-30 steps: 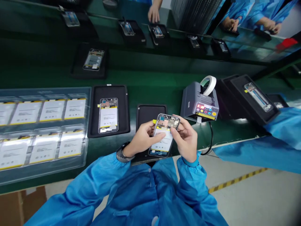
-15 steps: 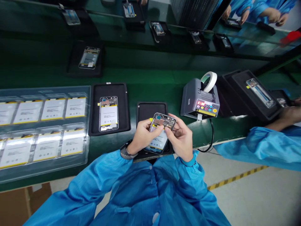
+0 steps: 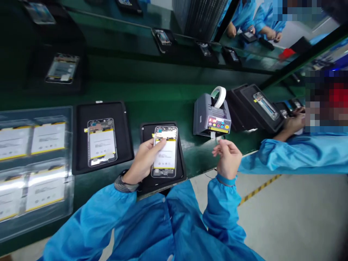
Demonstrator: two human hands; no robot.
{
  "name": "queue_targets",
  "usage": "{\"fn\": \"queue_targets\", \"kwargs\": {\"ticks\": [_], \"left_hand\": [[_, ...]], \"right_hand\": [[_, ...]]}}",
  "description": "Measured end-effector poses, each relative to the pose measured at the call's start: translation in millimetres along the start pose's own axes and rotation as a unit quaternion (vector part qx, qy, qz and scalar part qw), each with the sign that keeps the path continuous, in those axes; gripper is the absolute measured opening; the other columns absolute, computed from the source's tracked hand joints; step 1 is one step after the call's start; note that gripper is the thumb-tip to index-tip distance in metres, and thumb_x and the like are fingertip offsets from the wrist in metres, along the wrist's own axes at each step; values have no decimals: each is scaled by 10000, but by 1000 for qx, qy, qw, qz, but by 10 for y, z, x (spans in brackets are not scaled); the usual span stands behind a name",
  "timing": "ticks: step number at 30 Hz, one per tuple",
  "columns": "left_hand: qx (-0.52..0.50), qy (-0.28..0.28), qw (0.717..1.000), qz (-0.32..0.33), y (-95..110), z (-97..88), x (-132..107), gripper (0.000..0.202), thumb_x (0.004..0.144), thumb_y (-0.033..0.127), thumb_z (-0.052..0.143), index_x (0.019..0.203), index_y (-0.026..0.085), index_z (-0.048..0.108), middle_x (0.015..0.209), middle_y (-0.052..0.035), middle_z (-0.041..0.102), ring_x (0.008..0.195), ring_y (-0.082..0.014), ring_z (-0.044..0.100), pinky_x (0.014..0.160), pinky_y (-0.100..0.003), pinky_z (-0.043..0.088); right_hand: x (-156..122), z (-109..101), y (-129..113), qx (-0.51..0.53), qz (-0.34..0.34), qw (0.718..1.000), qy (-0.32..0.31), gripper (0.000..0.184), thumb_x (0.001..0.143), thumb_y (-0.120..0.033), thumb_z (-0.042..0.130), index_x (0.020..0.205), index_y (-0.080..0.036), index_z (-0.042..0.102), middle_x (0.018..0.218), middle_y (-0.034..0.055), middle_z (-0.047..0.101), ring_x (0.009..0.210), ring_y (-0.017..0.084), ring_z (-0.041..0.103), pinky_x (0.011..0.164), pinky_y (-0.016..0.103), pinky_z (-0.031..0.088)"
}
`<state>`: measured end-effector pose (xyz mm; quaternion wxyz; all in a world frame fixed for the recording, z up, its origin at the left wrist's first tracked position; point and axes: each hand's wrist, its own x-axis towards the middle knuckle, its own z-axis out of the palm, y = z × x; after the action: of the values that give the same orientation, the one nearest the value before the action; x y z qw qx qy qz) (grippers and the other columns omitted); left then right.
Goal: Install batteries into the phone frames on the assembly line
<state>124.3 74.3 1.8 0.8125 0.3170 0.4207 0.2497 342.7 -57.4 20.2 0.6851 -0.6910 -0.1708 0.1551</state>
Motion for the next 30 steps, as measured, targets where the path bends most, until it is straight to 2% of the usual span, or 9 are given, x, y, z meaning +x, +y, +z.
{"fn": "queue_targets", "kwargs": {"ticks": [2, 4, 7, 11, 22, 30], "left_hand": [[-12, 4, 1000, -4, 52, -47, 26, 551, 616, 491, 984, 988, 158, 750, 867, -64, 814, 692, -219, 769, 580, -267, 623], [-18, 6, 1000, 3, 81, -88, 46, 536, 633, 455, 982, 1021, 162, 756, 911, -67, 822, 750, -236, 786, 613, -280, 643], [-15, 6, 1000, 16, 90, -122, 61, 500, 675, 425, 958, 1051, 158, 762, 950, -77, 827, 808, -259, 799, 667, -316, 666], [-7, 7, 1000, 20, 86, -129, 69, 480, 671, 388, 947, 1045, 146, 769, 960, -90, 829, 816, -276, 801, 713, -357, 676], [1, -2, 999, 44, 69, -155, 73, 551, 650, 425, 961, 1085, 142, 775, 1026, -101, 829, 900, -301, 800, 770, -383, 668], [-7, -21, 998, 62, 110, -157, 72, 580, 640, 418, 973, 1103, 129, 778, 1125, -120, 815, 1053, -324, 772, 907, -422, 640]], "right_hand": [[203, -158, -5, -15, 25, 999, 26, 398, 656, -492, 916, 726, -162, 705, 522, 0, 649, 403, 115, 551, 382, 208, 388], [335, -209, -10, -35, 61, 997, -9, 428, 608, -510, 930, 702, -152, 715, 504, 6, 635, 391, 116, 547, 368, 205, 369], [404, -145, -13, -55, 88, 993, -49, 436, 583, -518, 938, 664, -154, 712, 495, 11, 630, 376, 118, 549, 354, 205, 354], [398, -34, -8, -68, 100, 991, -53, 444, 577, -525, 933, 588, -164, 675, 463, 17, 613, 351, 119, 531, 342, 212, 343], [375, 29, -16, -62, 96, 993, -25, 335, 573, -433, 883, 607, -158, 695, 446, 16, 604, 337, 127, 520, 336, 225, 372], [384, 85, -77, -62, 58, 996, 1, 181, 554, -292, 789, 583, -172, 656, 355, -60, 466, 292, 93, 410, 324, 215, 321]]}}
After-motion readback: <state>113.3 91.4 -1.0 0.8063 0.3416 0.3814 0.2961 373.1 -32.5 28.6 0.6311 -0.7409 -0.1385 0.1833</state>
